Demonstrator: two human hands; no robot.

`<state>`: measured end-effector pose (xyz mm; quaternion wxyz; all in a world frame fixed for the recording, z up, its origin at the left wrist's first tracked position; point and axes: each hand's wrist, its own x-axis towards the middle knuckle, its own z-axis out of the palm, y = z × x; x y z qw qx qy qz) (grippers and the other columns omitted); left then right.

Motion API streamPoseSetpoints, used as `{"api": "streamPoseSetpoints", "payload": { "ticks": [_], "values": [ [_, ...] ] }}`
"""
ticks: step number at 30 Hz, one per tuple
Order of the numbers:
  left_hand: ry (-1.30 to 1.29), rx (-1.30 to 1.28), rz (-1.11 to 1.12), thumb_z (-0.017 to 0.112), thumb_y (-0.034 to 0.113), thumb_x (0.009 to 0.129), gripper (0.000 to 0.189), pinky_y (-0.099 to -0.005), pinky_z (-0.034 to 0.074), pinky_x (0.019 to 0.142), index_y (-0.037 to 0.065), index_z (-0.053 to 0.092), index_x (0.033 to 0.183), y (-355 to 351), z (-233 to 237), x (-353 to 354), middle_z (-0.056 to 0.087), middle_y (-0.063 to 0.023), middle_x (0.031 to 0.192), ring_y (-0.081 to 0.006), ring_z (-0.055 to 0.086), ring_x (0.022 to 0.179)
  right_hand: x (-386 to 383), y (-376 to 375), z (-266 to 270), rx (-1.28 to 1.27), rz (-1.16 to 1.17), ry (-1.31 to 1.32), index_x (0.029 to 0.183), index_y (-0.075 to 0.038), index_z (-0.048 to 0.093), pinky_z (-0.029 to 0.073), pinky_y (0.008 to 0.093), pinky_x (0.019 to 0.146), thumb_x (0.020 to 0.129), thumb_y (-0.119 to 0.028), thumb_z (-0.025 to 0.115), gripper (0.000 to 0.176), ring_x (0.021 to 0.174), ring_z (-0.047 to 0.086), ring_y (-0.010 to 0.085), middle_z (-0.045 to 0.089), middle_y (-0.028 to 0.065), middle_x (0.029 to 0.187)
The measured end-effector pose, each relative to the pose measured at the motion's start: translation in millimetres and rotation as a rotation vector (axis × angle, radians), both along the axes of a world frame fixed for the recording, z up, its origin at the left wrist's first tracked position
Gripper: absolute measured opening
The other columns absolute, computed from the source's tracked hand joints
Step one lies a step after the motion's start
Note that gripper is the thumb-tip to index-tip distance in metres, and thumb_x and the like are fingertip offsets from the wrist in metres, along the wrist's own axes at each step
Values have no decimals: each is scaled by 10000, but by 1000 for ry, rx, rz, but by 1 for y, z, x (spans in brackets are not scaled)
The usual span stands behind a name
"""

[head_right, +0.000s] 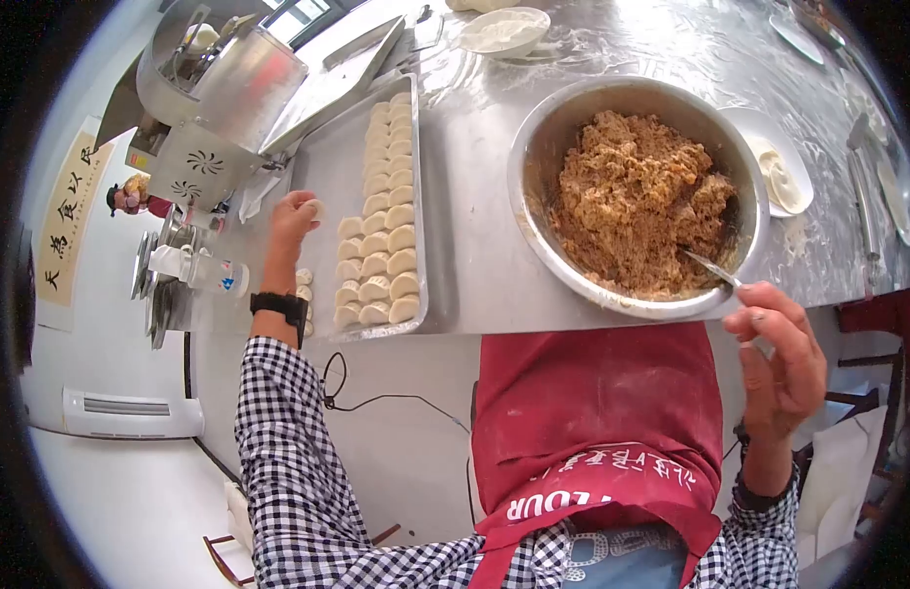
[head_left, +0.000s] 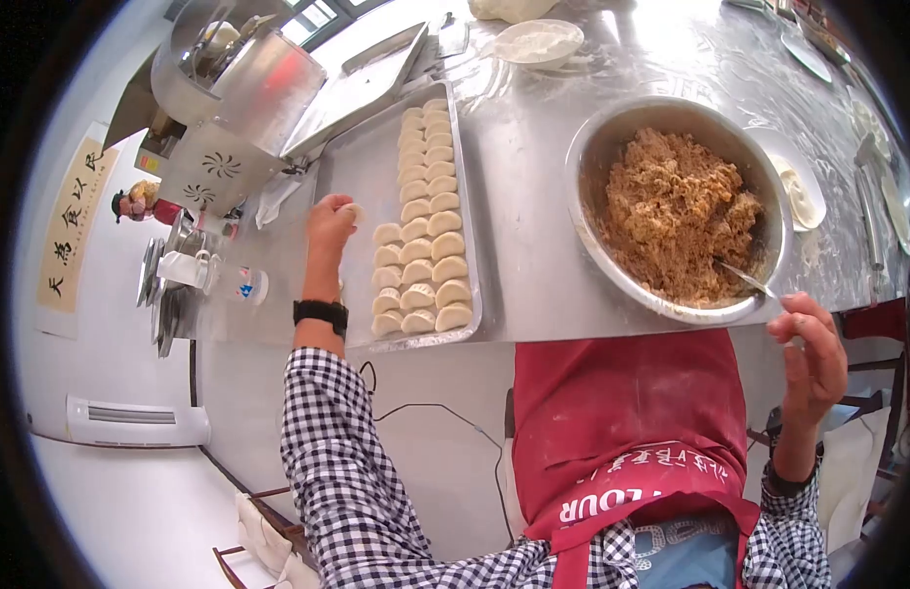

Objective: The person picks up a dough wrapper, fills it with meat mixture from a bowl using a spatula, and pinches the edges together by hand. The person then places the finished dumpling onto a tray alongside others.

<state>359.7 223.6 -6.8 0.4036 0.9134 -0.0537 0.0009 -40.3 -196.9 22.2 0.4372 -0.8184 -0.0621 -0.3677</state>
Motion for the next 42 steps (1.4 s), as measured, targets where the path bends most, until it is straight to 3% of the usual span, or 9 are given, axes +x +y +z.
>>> {"api": "streamPoseSetpoints", "payload": {
  "ticks": [10, 13, 15, 21, 27, 31, 37, 40, 42],
  "values": [
    [122, 106, -110, 552, 65, 725, 269, -268, 484, 607, -8, 620, 975, -26, -49, 38, 630, -70, 851, -143, 588, 729, -6, -36, -8, -67, -162, 109, 1028, 26, 563, 501, 318, 773, 812, 80, 541, 224, 838, 607, 205, 555, 220, 1121],
    [-6, 259, -95, 547, 53, 723, 251, -272, 480, 623, -14, 627, 952, -22, -69, 53, 641, -69, 834, -141, 588, 717, -5, -39, -9, -48, -184, 117, 1016, 26, 569, 505, 317, 774, 794, 112, 546, 239, 857, 609, 213, 556, 217, 1118],
    [-62, 316, -125, 561, 94, 711, 211, -327, 488, 717, 49, 665, 890, -22, -71, 52, 671, -125, 826, -240, 640, 761, -4, -39, -10, -37, -191, 125, 1014, 26, 571, 506, 317, 776, 788, 118, 551, 245, 866, 610, 216, 557, 216, 1118],
    [-140, 481, -125, 578, 108, 685, 233, -355, 485, 722, 67, 669, 896, -24, -67, 42, 667, -130, 819, -273, 637, 794, 1, -44, -12, -111, -248, 162, 1004, 36, 573, 506, 304, 779, 793, 125, 542, 231, 900, 602, 219, 567, 208, 1101],
    [-163, 502, -313, 488, 34, 711, 357, -348, 438, 873, 26, 612, 1045, -5, -79, 45, 623, -172, 1024, -292, 584, 993, 16, -80, -13, 183, -410, 55, 985, 17, 593, 478, 232, 672, 833, 31, 550, 159, 805, 610, 143, 605, 138, 1074],
    [-141, 590, -340, 442, 74, 786, 311, -379, 439, 856, 10, 575, 1060, -9, -74, 39, 609, -187, 1037, -327, 574, 992, 29, -122, -22, 359, -515, 39, 967, 2, 614, 479, 206, 648, 838, 3, 558, 140, 791, 622, 118, 627, 82, 1034],
    [-128, 628, -283, 459, 89, 789, 337, -377, 430, 861, 5, 537, 1106, -7, -82, 43, 598, -208, 1048, -340, 567, 997, 55, -204, -54, 82, -611, 122, 920, -9, 637, 487, 215, 650, 784, -3, 592, 143, 750, 621, 103, 648, 55, 1002],
    [-106, 508, -292, 482, 86, 782, 397, -369, 405, 911, -18, 506, 1164, 0, -85, 50, 568, -217, 1122, -327, 539, 1066, 81, -225, -63, -41, -598, 268, 906, -59, 654, 496, 264, 687, 741, -39, 622, 170, 781, 630, 160, 651, 63, 976],
    [-75, 364, -169, 495, 69, 779, 461, -359, 354, 978, -40, 462, 1225, -4, -74, 42, 501, -204, 1238, -303, 474, 1163, 94, -235, -68, -304, -489, 294, 856, -106, 672, 489, 320, 768, 725, -79, 609, 148, 850, 614, 228, 645, 61, 964]
  ]
}}
